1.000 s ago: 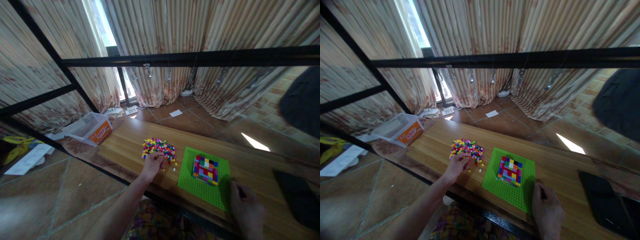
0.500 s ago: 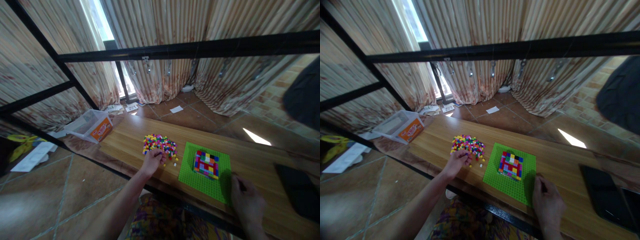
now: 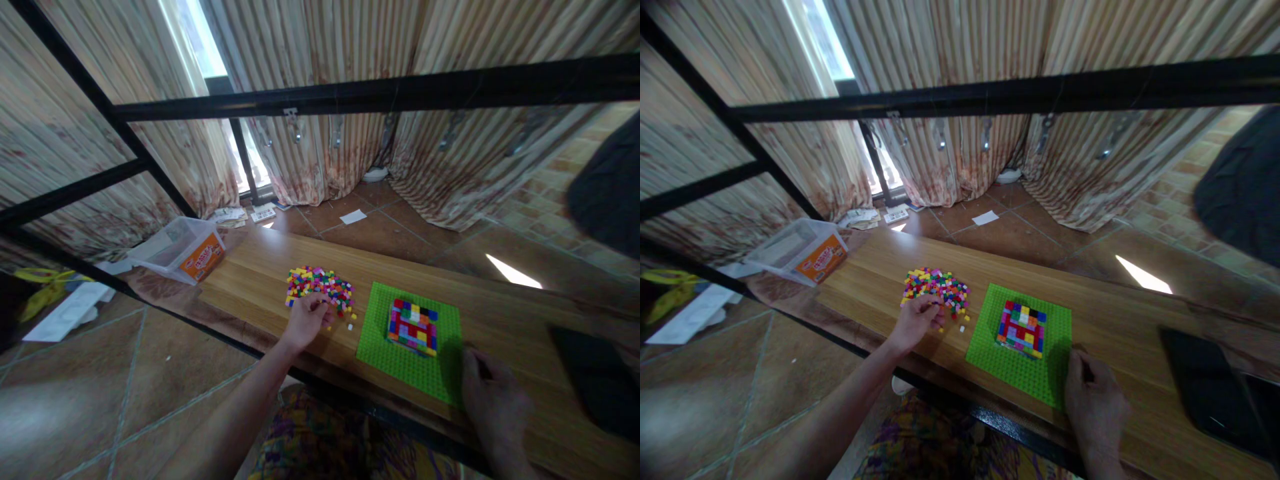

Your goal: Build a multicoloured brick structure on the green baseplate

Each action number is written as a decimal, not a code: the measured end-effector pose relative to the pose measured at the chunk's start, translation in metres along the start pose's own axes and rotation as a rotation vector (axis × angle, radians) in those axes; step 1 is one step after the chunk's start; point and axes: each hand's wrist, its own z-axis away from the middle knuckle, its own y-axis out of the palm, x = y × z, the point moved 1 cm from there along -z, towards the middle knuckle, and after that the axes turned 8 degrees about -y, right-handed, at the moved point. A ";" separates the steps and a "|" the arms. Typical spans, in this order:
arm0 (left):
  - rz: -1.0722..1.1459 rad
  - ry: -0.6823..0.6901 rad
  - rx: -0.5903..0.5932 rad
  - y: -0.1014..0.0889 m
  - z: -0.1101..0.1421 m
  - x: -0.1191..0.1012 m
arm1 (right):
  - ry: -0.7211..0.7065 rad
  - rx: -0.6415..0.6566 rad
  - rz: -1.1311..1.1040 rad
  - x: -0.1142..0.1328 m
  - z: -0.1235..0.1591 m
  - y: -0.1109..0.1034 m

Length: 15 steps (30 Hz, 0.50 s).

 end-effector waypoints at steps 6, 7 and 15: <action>-0.417 0.101 -0.011 -0.001 -0.013 0.001 | 0.026 0.015 0.018 0.001 0.000 0.000; -0.500 0.129 -0.030 -0.001 -0.014 0.000 | 0.031 0.023 0.027 0.002 0.000 -0.001; -0.884 0.287 -0.203 0.006 -0.014 -0.009 | 0.088 0.100 0.075 -0.003 -0.002 -0.002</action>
